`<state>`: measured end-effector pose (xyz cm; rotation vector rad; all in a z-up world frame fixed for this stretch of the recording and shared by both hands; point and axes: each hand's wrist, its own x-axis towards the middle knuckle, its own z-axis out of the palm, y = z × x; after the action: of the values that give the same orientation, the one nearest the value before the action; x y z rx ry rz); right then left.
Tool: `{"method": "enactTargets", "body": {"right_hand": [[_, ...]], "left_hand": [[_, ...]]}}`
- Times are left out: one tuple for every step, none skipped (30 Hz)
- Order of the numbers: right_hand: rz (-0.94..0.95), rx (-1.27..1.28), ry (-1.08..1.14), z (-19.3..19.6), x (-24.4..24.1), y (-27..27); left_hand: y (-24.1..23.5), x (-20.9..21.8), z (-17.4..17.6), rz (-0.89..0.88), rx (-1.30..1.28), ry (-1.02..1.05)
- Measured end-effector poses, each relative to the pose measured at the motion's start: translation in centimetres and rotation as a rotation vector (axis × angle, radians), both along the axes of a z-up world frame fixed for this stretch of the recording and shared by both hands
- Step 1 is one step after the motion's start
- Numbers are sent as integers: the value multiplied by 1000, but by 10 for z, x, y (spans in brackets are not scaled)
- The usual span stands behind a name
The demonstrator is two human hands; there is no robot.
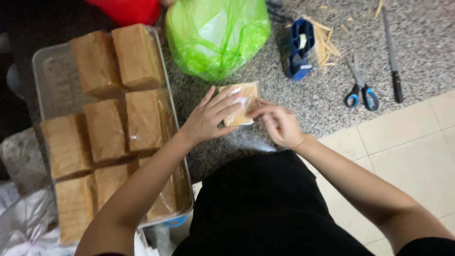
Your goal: The person repeatedly wraps individual loaves of sliced bread in clear plastic bags and seals them with tape. Each wrapped loaf is placed on a metal tray. The person uses a tape dispenser to seal the bags and handles the bread and bags by hand.
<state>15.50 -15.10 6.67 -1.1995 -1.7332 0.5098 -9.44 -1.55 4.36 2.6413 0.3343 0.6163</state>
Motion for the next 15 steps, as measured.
{"method": "enactTargets", "body": {"right_hand": [[-105,79,77,-10,5,2],[-261,69,141,-21,11,8],[-421,63,201,-30,21,14],[-581,62,264,-37,34,21],[-749,-70,361,-43,49,31],[-913,-205,462,-48,68,45],[-1068,-347,569,-53,84,59],[-1068,-489,783,-56,101,70],[-1052,-633,1000,-59,119,77],[-1021,-777,1218,-61,135,84],[-975,-785,1237,-64,147,90],[-928,-793,1256,-69,155,96],[-880,-804,1272,-73,161,102],[-885,-833,1263,-75,167,107],[-887,-866,1253,-77,171,112]], "left_hand": [[0,1,8,19,27,2],[-3,1,15,39,54,3],[-6,4,20,54,79,-1],[-8,8,23,71,70,-15],[-11,10,26,91,60,-23],[-14,14,27,111,49,-31],[-17,17,27,127,36,-49],[-19,21,26,143,22,-66],[-21,25,24,160,6,-80],[-22,28,23,162,6,-82],[-23,31,21,165,5,-83],[-23,34,19,169,4,-84],[-23,36,17,171,6,-87],[-22,37,16,174,7,-90],[-22,38,15,178,8,-91]]}}
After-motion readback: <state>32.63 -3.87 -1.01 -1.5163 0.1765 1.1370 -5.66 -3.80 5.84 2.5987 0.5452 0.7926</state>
